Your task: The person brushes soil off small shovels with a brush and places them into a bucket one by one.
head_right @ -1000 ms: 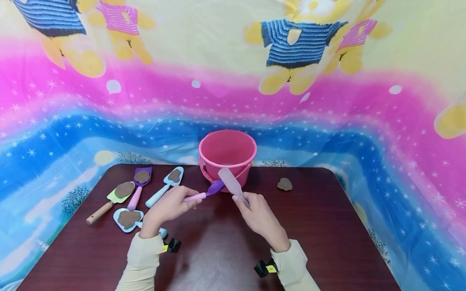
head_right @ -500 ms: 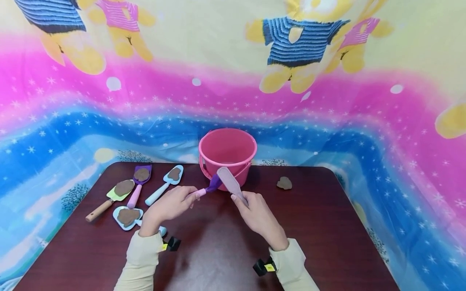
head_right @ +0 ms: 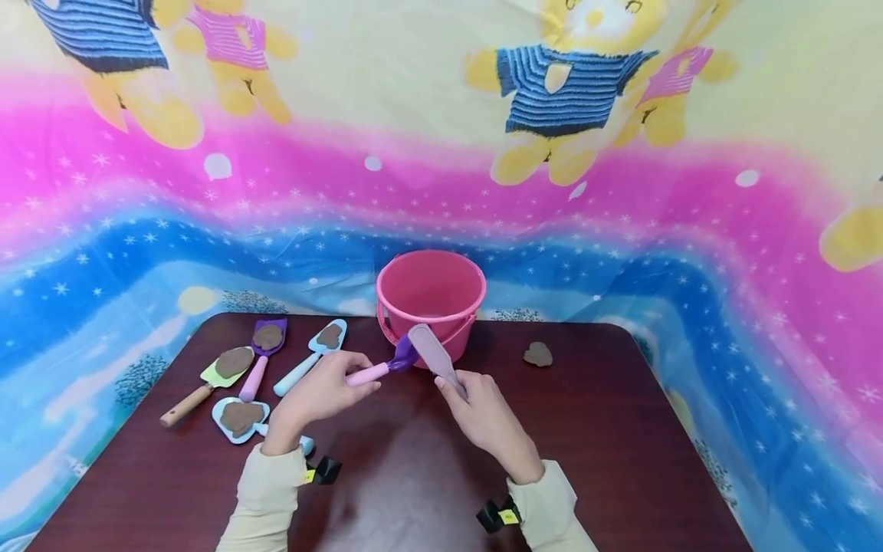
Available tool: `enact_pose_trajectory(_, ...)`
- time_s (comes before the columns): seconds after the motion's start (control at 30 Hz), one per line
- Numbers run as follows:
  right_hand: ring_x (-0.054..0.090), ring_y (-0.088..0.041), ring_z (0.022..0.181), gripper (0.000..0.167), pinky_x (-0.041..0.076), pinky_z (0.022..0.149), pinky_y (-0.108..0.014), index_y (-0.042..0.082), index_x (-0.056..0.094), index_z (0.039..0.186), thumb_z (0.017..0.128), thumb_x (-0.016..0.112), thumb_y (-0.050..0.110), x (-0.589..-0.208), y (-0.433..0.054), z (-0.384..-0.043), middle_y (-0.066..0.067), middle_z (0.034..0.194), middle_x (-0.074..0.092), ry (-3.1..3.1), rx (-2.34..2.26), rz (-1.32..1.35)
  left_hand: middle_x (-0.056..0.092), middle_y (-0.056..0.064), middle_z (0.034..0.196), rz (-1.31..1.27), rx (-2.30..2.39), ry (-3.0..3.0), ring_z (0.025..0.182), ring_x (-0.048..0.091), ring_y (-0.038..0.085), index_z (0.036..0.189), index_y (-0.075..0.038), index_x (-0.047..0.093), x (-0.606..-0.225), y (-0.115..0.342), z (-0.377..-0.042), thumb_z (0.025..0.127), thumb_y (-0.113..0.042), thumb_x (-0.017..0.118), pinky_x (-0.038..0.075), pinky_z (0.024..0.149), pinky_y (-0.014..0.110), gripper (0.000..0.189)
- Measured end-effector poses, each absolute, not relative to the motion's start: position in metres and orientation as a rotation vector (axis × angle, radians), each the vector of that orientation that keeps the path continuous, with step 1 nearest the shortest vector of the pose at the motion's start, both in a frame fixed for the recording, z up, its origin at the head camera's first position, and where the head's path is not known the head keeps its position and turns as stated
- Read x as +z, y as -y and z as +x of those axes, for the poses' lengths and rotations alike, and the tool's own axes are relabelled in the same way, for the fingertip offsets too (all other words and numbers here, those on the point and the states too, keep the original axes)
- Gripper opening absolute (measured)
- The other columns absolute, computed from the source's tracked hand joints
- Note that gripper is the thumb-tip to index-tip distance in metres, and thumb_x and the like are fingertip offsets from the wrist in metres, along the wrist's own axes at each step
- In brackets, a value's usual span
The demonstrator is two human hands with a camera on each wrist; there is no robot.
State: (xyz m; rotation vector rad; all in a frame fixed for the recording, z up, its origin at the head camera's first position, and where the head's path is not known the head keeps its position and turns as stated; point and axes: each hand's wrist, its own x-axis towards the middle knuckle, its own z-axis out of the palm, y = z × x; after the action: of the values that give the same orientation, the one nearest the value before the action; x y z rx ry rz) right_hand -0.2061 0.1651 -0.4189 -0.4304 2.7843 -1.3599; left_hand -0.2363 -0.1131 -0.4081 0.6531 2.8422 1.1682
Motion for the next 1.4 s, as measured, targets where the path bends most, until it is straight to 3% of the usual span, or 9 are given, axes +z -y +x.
enact_pose_trajectory(0.33, 0.043, -0.012, 0.054, 0.022, 0.040, 0.049, -0.025, 0.013, 0.067, 0.101, 0.102, 0.061, 0.034, -0.420, -0.159, -0.206, -0.001, 0.064, 0.048, -2.802, -1.351, -0.430, 0.057, -0.008, 0.062, 0.717, 1.175, -2.796, 0.056, 0.053, 0.009, 0.091, -0.019, 0.073, -0.406, 0.114, -0.236, 0.094, -0.028, 0.071, 0.049, 0.058, 0.030, 0.009)
enact_pose_trajectory(0.53, 0.043, -0.011, 0.053, 0.023, 0.041, 0.051, -0.025, 0.015, 0.066, 0.093, 0.103, 0.061, 0.035, -0.421, -0.153, -0.207, 0.002, 0.062, 0.046, -2.844, -1.335, -0.493, 0.042, -0.006, 0.055, 0.750, 1.140, -2.826, 0.050, 0.041, 0.007, 0.074, -0.023, 0.063, -0.403, 0.110, -0.237, 0.099, -0.038, 0.065, 0.041, 0.054, 0.027, 0.030)
enact_pose_trajectory(0.87, 0.041, -0.006, 0.053, 0.026, 0.039, 0.053, -0.023, 0.017, 0.062, 0.083, 0.103, 0.059, 0.033, -0.426, -0.141, -0.202, 0.007, 0.058, 0.043, -2.854, -1.317, -0.561, 0.040, -0.007, 0.055, 0.765, 1.092, -2.829, 0.052, 0.042, 0.008, 0.071, -0.025, 0.060, -0.406, 0.103, -0.240, 0.101, -0.052, 0.056, 0.042, 0.057, 0.027, 0.041)
enact_pose_trajectory(1.07, 0.040, -0.007, 0.052, 0.026, 0.039, 0.053, -0.023, 0.017, 0.061, 0.082, 0.103, 0.060, 0.032, -0.428, -0.140, -0.201, 0.005, 0.058, 0.044, -2.853, -1.307, -0.519, 0.041, -0.007, 0.054, 0.807, 1.123, -2.777, 0.050, 0.040, 0.006, 0.077, -0.026, 0.066, -0.406, 0.103, -0.239, 0.099, -0.045, 0.062, 0.044, 0.056, 0.027, 0.030)
enact_pose_trajectory(1.27, 0.039, -0.007, 0.051, 0.027, 0.037, 0.052, -0.023, 0.017, 0.062, 0.081, 0.103, 0.060, 0.032, -0.429, -0.141, -0.202, 0.005, 0.058, 0.043, -2.841, -1.293, -0.482, 0.053, -0.011, 0.058, 0.826, 1.129, -2.798, 0.055, 0.051, 0.006, 0.089, -0.022, 0.074, -0.411, 0.104, -0.236, 0.090, -0.027, 0.076, 0.050, 0.060, 0.027, 0.006)
enact_pose_trajectory(1.4, 0.038, -0.007, 0.051, 0.029, 0.036, 0.051, -0.023, 0.017, 0.062, 0.081, 0.104, 0.059, 0.035, -0.432, -0.142, -0.204, 0.005, 0.057, 0.042, -2.846, -1.285, -0.495, 0.056, -0.011, 0.061, 0.818, 1.112, -2.817, 0.057, 0.053, 0.007, 0.094, -0.019, 0.076, -0.411, 0.105, -0.236, 0.090, -0.025, 0.077, 0.051, 0.060, 0.027, 0.007)
